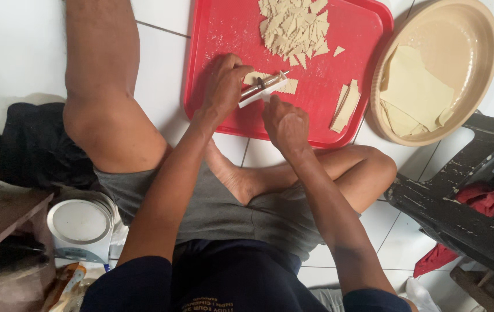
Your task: The person sits on the floor and uses a manual dough cutter to slice sheets of dough into thin strips on a red tray. They repeatedly place dough sheets into the cutter, press down to slice, and then separate the resulting strips by hand.
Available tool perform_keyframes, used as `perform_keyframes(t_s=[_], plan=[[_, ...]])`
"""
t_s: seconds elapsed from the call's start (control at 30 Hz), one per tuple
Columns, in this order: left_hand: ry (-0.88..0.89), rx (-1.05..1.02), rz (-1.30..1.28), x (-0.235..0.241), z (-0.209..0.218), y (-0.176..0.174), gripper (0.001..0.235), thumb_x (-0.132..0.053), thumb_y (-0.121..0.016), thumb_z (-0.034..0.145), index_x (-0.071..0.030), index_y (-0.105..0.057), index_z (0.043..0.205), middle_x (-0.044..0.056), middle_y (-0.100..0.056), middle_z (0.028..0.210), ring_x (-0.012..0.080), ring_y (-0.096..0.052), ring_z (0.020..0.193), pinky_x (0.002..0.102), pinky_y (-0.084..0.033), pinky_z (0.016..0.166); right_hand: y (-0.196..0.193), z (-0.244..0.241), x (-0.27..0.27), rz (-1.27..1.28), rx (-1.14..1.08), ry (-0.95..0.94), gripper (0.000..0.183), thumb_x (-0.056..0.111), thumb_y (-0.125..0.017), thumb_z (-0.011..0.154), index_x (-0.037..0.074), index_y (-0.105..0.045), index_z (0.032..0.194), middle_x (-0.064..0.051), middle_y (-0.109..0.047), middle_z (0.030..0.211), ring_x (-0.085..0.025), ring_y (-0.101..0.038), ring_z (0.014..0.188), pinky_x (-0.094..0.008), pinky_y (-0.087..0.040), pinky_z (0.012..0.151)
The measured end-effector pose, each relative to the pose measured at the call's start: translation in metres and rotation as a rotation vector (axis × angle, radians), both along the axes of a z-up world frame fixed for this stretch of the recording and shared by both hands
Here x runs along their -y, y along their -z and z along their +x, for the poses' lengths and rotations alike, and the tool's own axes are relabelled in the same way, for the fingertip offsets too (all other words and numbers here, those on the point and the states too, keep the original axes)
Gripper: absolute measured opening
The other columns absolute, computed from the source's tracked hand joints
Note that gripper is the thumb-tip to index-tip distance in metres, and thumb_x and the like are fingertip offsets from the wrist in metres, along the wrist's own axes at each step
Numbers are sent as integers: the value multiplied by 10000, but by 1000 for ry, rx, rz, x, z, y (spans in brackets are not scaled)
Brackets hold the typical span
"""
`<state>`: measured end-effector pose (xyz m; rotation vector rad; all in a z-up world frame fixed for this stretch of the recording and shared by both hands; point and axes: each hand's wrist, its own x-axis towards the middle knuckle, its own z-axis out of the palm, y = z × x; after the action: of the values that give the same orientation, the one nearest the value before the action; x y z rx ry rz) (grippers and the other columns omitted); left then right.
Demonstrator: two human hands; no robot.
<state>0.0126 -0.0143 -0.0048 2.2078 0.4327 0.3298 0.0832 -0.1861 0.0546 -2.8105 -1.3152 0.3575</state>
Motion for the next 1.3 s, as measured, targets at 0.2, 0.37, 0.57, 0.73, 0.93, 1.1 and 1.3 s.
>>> perform_keyframes(t_s=[0.2,0.37,0.57,0.73,0.93,1.1,1.3], plan=[[7,-15,22,-3,3,-1,275,51,-643,832,-104,-763,1025,77,-560,907,290,-542,837,436,-442,579,5,7,-10,1,116,-82,229,305,-536,979,143,-520,818,-47,-608,571,-295,-604,473,-402,-418,397],[59,-90,-79,-14,6,-7,335,100,-569,811,-100,-737,1021,76,-548,917,297,-573,770,467,-424,547,10,12,-18,39,146,-99,227,301,-550,972,153,-512,805,-33,-622,582,-283,-616,482,-396,-427,397],[87,-135,-147,-22,10,-11,339,133,-508,803,-50,-709,1007,94,-592,909,325,-609,706,462,-432,571,32,6,-11,77,331,-87,165,312,-611,938,201,-500,886,30,-546,558,-188,-560,411,-320,-368,341],[88,-196,-173,-20,8,-22,182,1,-581,902,-53,-728,995,93,-599,930,302,-620,677,456,-465,581,16,-9,5,292,185,-27,189,259,-468,1041,151,-581,1146,-31,-574,673,-218,-491,405,-355,-329,328],[41,15,115,0,-1,-2,338,124,-663,754,-28,-711,1052,115,-587,980,335,-562,888,451,-499,752,16,-47,44,150,-104,405,371,319,-452,1009,180,-493,1350,-150,-693,1098,-451,-660,862,-586,-488,653],[-32,-40,-11,0,-5,-3,295,120,-561,867,2,-711,1091,138,-606,1032,324,-639,836,451,-530,665,11,-55,39,198,-182,412,348,322,-399,1025,167,-497,1321,-133,-676,1104,-420,-647,954,-569,-482,693],[-196,66,-104,-16,-17,-12,375,187,-535,792,-2,-685,1079,122,-604,1064,274,-667,904,356,-591,814,16,-43,4,194,-123,318,314,297,-423,1020,149,-484,1290,-149,-688,990,-468,-650,848,-610,-459,602]])
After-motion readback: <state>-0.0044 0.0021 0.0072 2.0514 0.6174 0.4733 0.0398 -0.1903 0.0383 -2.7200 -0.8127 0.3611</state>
